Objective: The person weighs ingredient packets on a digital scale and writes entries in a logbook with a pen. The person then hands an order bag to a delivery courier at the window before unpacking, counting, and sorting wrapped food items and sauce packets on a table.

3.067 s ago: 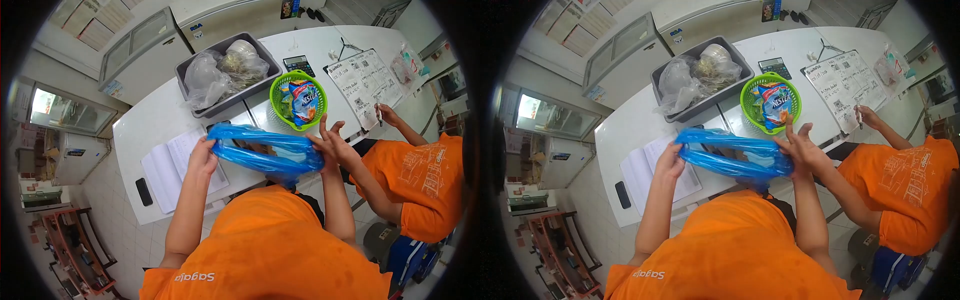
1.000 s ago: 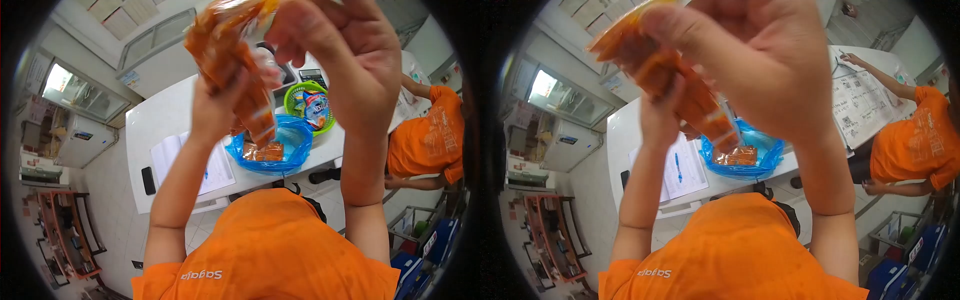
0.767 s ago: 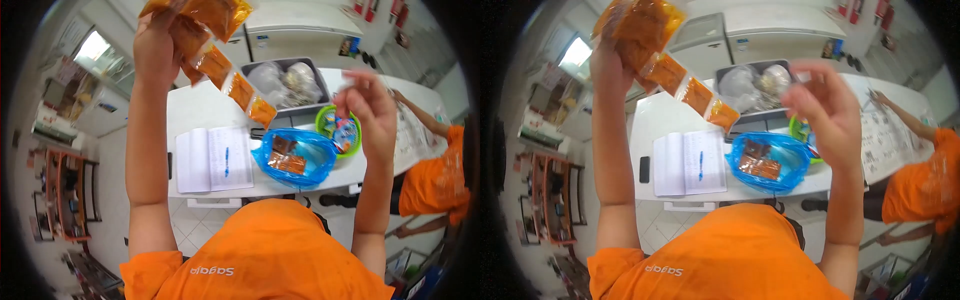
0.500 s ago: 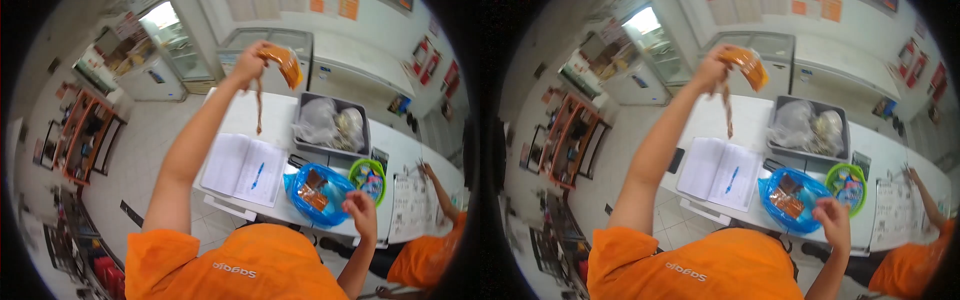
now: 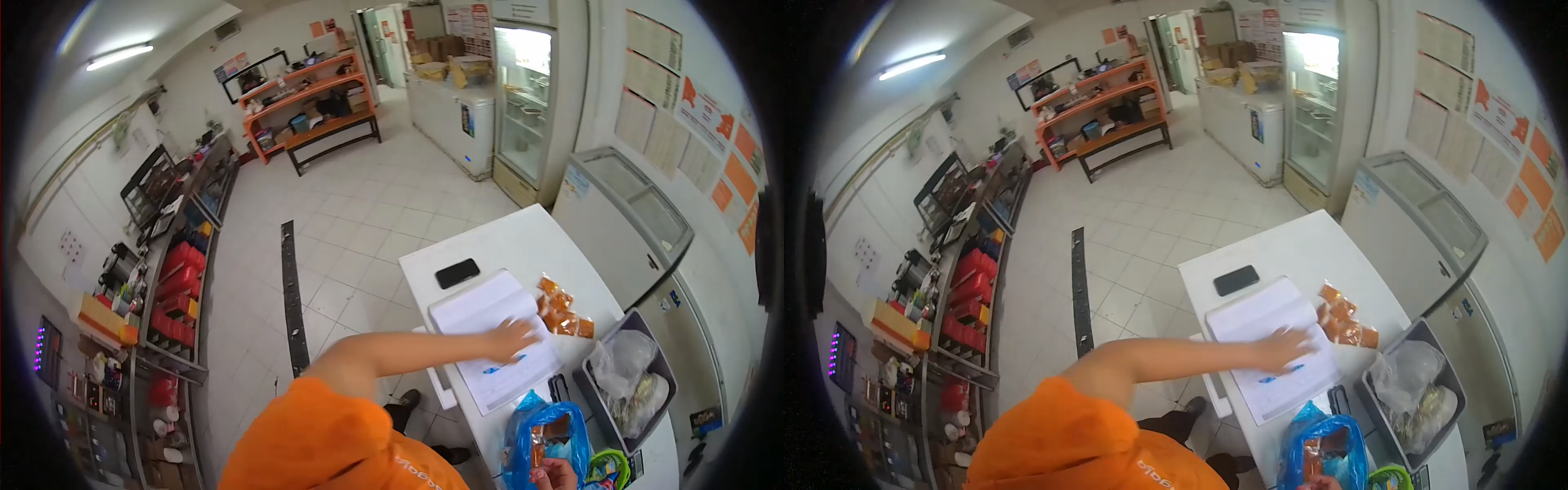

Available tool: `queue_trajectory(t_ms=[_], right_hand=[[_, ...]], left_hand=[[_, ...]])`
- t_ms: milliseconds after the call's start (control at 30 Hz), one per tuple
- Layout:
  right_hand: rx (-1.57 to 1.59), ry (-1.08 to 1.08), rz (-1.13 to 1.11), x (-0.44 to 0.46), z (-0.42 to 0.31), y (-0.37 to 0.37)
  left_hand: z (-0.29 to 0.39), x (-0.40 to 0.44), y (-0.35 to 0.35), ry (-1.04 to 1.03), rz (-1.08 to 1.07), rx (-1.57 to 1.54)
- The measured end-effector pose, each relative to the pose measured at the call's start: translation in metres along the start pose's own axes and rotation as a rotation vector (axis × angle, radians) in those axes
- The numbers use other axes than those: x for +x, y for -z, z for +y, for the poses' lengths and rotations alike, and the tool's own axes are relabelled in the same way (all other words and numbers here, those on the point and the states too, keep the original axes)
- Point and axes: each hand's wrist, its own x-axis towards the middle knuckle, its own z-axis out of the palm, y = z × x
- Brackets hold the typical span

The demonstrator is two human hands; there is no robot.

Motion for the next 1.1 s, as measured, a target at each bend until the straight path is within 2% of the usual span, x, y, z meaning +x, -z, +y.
queue_trajectory(t_ms=[33, 67, 100, 133, 200, 233, 300, 333, 400, 533, 633, 667, 767, 867, 933, 1000, 1100], right_hand=[[-0.03, 0.009, -0.048, 0.007, -0.006, -0.008], [-0.132, 0.001, -0.056, 0.014, -0.012, -0.019], [-0.127, 0.013, -0.084, 0.02, -0.018, -0.035], [-0.12, 0.027, -0.109, 0.027, -0.022, -0.053], [-0.133, 0.01, -0.208, 0.049, -0.03, -0.091], [-0.149, 0.039, -0.266, 0.061, -0.039, -0.116], [-0.183, 0.085, -0.388, 0.08, -0.059, -0.178], [-0.118, 0.087, -0.442, 0.093, -0.053, -0.211], [-0.213, 0.031, -0.6, 0.12, -0.052, -0.279], [-0.481, 0.144, -0.806, 0.137, -0.117, -0.438], [-0.478, 0.306, -0.922, 0.173, -0.122, -0.51], [-0.428, 0.283, -0.914, 0.179, -0.128, -0.53], [-0.302, 0.238, -0.953, 0.21, -0.137, -0.584], [-0.228, 0.207, -0.966, 0.26, -0.132, -0.639], [-0.138, 0.161, -0.983, 0.297, -0.14, -0.694], [-0.149, 0.162, -1.117, 0.343, -0.156, -0.757], [-0.335, 0.313, -1.23, 0.405, -0.198, -0.876]], left_hand=[[0.005, -0.052, 0.007, 0.004, -0.115, -0.038], [-0.004, -0.105, 0.0, 0.017, -0.231, -0.302], [0.001, -0.177, -0.016, -0.001, -0.03, -0.324], [0.006, -0.229, 0.0, 0.07, -0.146, -0.579], [0.009, -0.328, 0.015, 0.339, -0.29, -0.64], [0.001, -0.383, -0.002, 0.445, -0.161, -0.651], [-0.007, -0.457, 0.008, 0.685, -0.014, -0.72], [-0.014, -0.474, 0.017, 0.749, 0.089, -0.672], [-0.015, -0.523, 0.031, 0.901, 0.262, -0.593], [-0.043, -0.578, 0.078, 0.924, 0.462, -0.564], [-0.079, -0.607, 0.103, 0.944, 0.58, -0.64], [-0.093, -0.612, 0.116, 0.948, 0.594, -0.628], [-0.153, -0.626, 0.143, 0.905, 0.666, -0.711], [-0.218, -0.644, 0.184, 0.865, 0.776, -0.655], [-0.263, -0.671, 0.204, 0.928, 0.8, -0.642], [-0.305, -0.707, 0.216, 0.96, 0.839, -0.567], [-0.36, -0.786, 0.201, 1.236, 0.957, -0.651]])
